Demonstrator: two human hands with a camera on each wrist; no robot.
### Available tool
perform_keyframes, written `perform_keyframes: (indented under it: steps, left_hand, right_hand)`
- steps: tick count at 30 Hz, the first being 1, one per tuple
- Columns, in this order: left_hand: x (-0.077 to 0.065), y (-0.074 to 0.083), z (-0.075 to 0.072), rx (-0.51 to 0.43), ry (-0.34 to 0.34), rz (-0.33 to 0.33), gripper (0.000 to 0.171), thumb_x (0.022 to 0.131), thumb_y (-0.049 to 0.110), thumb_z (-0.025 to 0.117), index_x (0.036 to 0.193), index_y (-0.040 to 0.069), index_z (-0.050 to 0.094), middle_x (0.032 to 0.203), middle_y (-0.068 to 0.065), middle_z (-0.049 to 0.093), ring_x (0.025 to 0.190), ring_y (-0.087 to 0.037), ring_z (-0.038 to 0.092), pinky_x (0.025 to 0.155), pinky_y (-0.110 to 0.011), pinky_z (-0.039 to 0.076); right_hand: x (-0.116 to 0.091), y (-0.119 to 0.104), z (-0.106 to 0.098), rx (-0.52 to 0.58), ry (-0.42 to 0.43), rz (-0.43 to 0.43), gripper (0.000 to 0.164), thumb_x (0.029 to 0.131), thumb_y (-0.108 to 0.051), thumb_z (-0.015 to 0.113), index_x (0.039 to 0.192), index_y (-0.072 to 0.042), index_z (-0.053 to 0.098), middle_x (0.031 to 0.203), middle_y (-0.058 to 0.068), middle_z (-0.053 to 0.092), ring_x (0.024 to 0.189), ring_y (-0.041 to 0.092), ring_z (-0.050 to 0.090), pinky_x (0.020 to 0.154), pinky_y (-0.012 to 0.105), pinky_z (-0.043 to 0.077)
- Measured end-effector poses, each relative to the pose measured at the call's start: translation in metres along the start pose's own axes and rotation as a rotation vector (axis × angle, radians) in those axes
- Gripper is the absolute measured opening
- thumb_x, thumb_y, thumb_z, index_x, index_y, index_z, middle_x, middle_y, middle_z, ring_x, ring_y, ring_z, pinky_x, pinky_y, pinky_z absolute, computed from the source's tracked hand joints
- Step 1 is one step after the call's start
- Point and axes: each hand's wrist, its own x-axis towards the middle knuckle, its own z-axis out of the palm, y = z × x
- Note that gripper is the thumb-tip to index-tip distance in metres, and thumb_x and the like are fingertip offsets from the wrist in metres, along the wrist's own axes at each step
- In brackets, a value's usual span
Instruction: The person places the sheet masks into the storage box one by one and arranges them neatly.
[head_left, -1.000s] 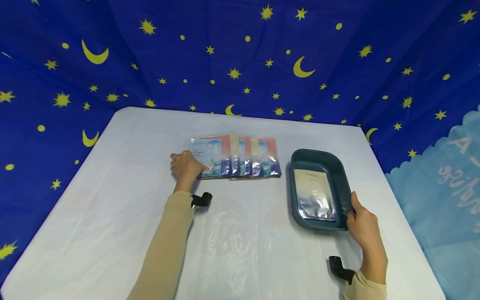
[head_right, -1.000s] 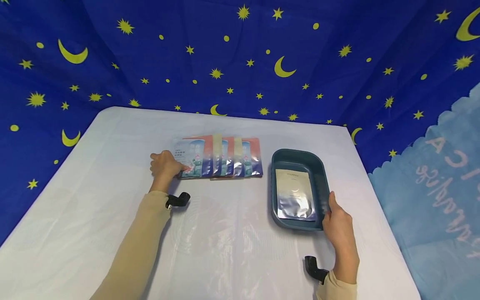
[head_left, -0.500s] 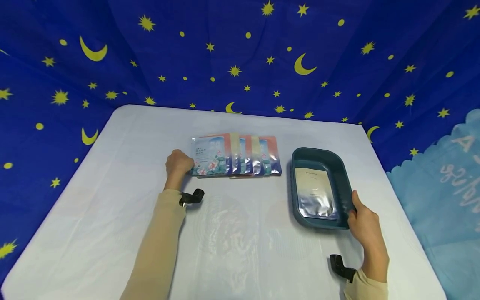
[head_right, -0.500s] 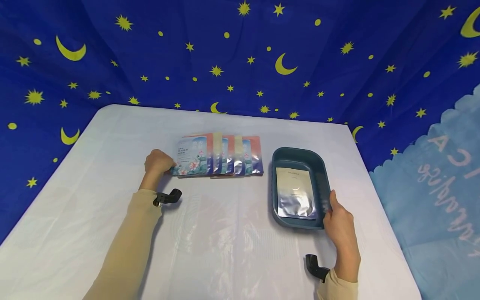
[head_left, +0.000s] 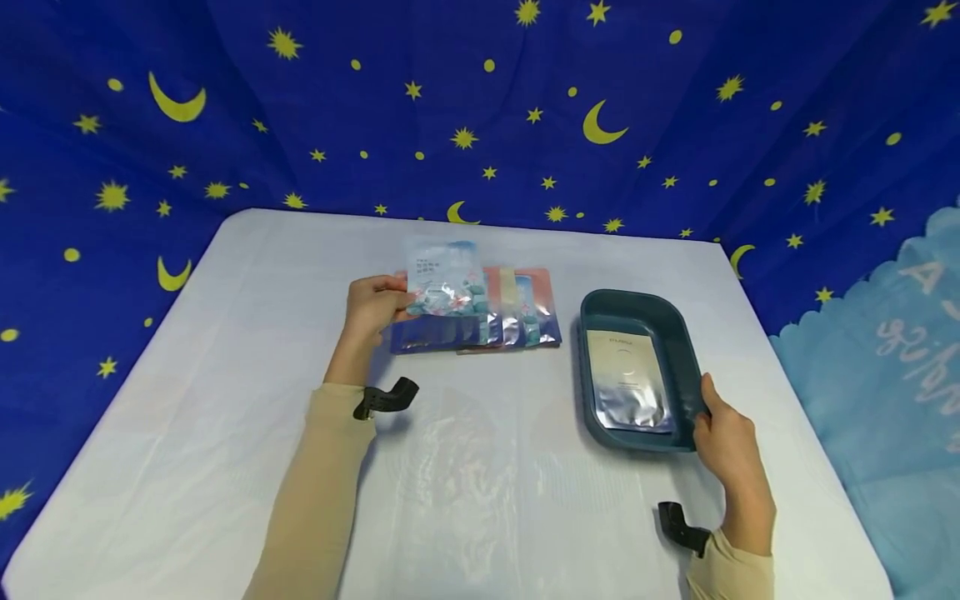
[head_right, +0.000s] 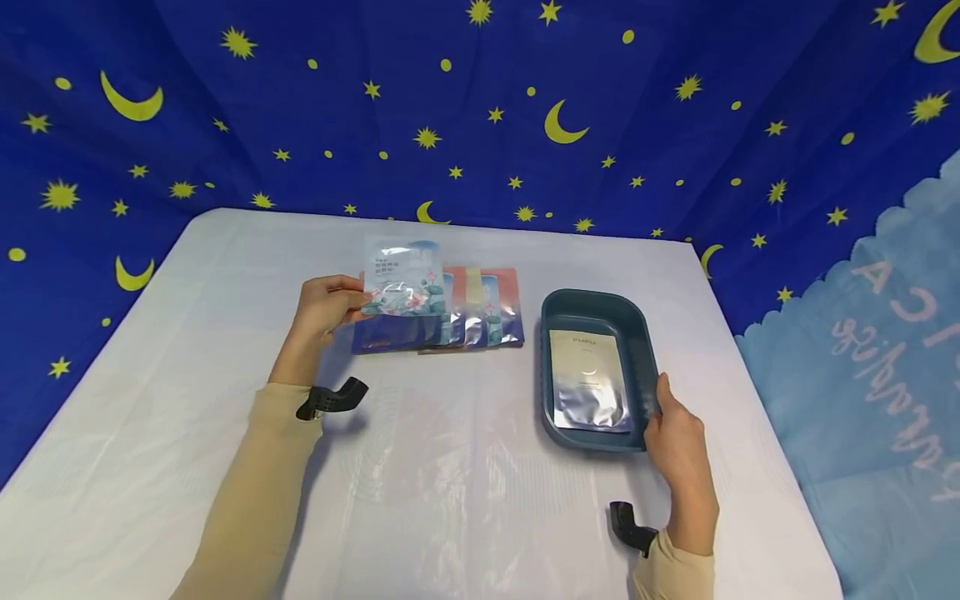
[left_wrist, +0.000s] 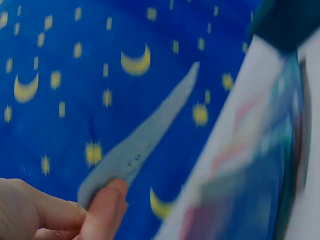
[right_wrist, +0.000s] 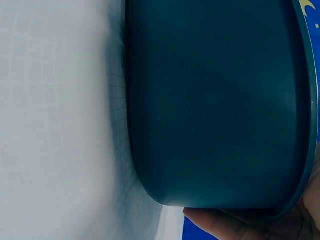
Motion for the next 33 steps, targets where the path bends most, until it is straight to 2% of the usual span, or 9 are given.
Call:
perform_keyframes:
  steps: [3, 8, 12, 18, 21, 25, 28, 32, 33]
  left_hand:
    - [-0.014, 0.014, 0.028, -0.074, -0.023, 0.03, 0.026, 0.088, -0.002, 0.066, 0.113, -0.01, 0.063, 0.127, -0.018, 0.062, 0.062, -0.003, 0.063, 0.06, -0.018, 0.056]
    - [-0.038, 0.025, 0.09, -0.036, -0.104, 0.093, 0.02, 0.085, -0.001, 0.07, 0.104, -0.006, 0.068, 0.101, -0.022, 0.07, 0.062, -0.009, 0.064, 0.067, -0.031, 0.06]
    - [-0.056, 0.017, 0.143, 0.046, -0.199, 0.181, 0.015, 0.085, -0.003, 0.071, 0.1, -0.005, 0.07, 0.094, -0.02, 0.071, 0.067, -0.019, 0.069, 0.067, -0.036, 0.06]
    - [-0.079, -0.008, 0.199, 0.18, -0.25, 0.282, 0.008, 0.083, -0.006, 0.07, 0.091, -0.006, 0.07, 0.083, -0.018, 0.072, 0.061, -0.02, 0.07, 0.049, -0.019, 0.053]
    - [-0.087, -0.018, 0.215, 0.22, -0.274, 0.326, 0.006, 0.082, -0.005, 0.071, 0.088, -0.008, 0.069, 0.078, -0.017, 0.073, 0.056, -0.018, 0.069, 0.047, -0.016, 0.05]
    - [-0.096, -0.025, 0.223, 0.31, -0.335, 0.39, 0.011, 0.084, -0.003, 0.07, 0.094, -0.008, 0.071, 0.079, -0.014, 0.074, 0.055, -0.014, 0.069, 0.053, -0.013, 0.05]
    - [-0.099, -0.024, 0.222, 0.405, -0.365, 0.437, 0.004, 0.085, 0.001, 0.07, 0.086, -0.003, 0.072, 0.071, -0.005, 0.072, 0.054, -0.005, 0.063, 0.055, -0.01, 0.043]
    - [-0.1, -0.019, 0.213, 0.528, -0.352, 0.511, 0.028, 0.087, 0.007, 0.07, 0.063, 0.007, 0.058, 0.056, 0.004, 0.051, 0.053, -0.003, 0.041, 0.053, -0.014, 0.029]
    - [-0.101, -0.017, 0.21, 0.549, -0.33, 0.528, 0.027, 0.087, 0.009, 0.071, 0.063, 0.007, 0.059, 0.057, 0.005, 0.053, 0.056, -0.004, 0.044, 0.054, -0.015, 0.031]
  right_hand:
    - [0.002, 0.0, 0.0, -0.003, -0.006, -0.002, 0.057, 0.089, 0.004, 0.042, 0.145, 0.011, 0.032, 0.131, 0.042, 0.043, 0.091, 0.055, 0.057, 0.081, 0.064, 0.044]
    - [0.003, 0.0, -0.002, -0.003, -0.01, 0.015, 0.058, 0.09, 0.003, 0.042, 0.146, 0.011, 0.03, 0.133, 0.042, 0.042, 0.095, 0.055, 0.057, 0.082, 0.064, 0.044]
    - [0.003, -0.002, -0.002, 0.002, -0.015, 0.024, 0.058, 0.09, 0.004, 0.042, 0.146, 0.011, 0.03, 0.135, 0.041, 0.04, 0.106, 0.06, 0.053, 0.087, 0.066, 0.043]
    - [0.004, -0.005, 0.0, 0.008, 0.009, -0.003, 0.058, 0.088, 0.004, 0.043, 0.145, 0.011, 0.032, 0.131, 0.041, 0.043, 0.107, 0.063, 0.051, 0.089, 0.067, 0.042]
    - [0.003, -0.005, 0.0, 0.005, -0.005, 0.007, 0.058, 0.089, 0.003, 0.042, 0.145, 0.01, 0.031, 0.131, 0.041, 0.043, 0.108, 0.063, 0.051, 0.09, 0.067, 0.042]
    - [0.0, -0.003, -0.001, 0.005, -0.022, 0.022, 0.057, 0.09, 0.002, 0.042, 0.146, 0.01, 0.03, 0.133, 0.041, 0.042, 0.109, 0.063, 0.05, 0.089, 0.067, 0.042]
    - [-0.001, -0.002, -0.002, 0.006, -0.019, 0.026, 0.057, 0.09, 0.002, 0.042, 0.146, 0.01, 0.031, 0.132, 0.041, 0.042, 0.108, 0.062, 0.051, 0.087, 0.067, 0.043]
    - [-0.001, -0.002, -0.002, 0.004, -0.027, 0.045, 0.057, 0.091, 0.002, 0.042, 0.146, 0.008, 0.03, 0.133, 0.04, 0.041, 0.11, 0.062, 0.051, 0.087, 0.066, 0.043]
    - [0.0, -0.002, -0.001, 0.005, -0.028, 0.049, 0.057, 0.091, 0.002, 0.042, 0.147, 0.008, 0.03, 0.134, 0.04, 0.04, 0.111, 0.061, 0.05, 0.088, 0.066, 0.043]
